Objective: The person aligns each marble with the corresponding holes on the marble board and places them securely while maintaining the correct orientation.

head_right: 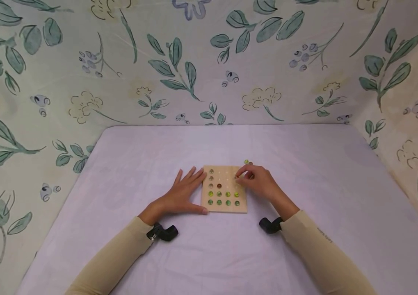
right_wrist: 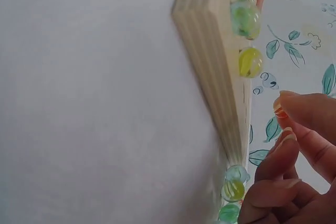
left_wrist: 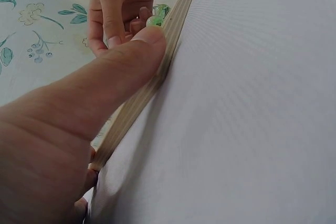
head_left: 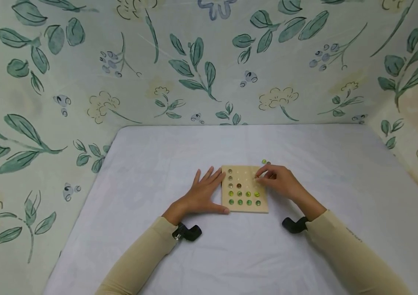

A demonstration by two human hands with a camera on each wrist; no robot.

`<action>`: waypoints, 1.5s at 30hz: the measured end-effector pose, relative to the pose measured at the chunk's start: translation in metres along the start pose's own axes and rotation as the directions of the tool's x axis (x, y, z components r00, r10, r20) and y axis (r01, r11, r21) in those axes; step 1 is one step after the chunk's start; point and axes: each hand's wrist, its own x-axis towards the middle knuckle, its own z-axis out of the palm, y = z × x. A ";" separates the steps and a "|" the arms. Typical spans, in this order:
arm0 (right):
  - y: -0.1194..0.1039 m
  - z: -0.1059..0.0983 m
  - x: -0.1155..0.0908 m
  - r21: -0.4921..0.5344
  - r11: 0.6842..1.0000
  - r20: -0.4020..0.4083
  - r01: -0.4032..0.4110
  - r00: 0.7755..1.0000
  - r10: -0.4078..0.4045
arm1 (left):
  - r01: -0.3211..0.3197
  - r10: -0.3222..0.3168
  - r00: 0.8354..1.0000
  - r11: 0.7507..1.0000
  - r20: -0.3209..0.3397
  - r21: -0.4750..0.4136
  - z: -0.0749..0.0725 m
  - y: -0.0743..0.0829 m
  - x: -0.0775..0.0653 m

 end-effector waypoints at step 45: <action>-0.013 0.020 0.001 0.044 0.999 0.121 0.002 0.993 -0.007 | -0.013 0.013 1.000 1.000 0.004 0.017 0.000 -0.001 0.000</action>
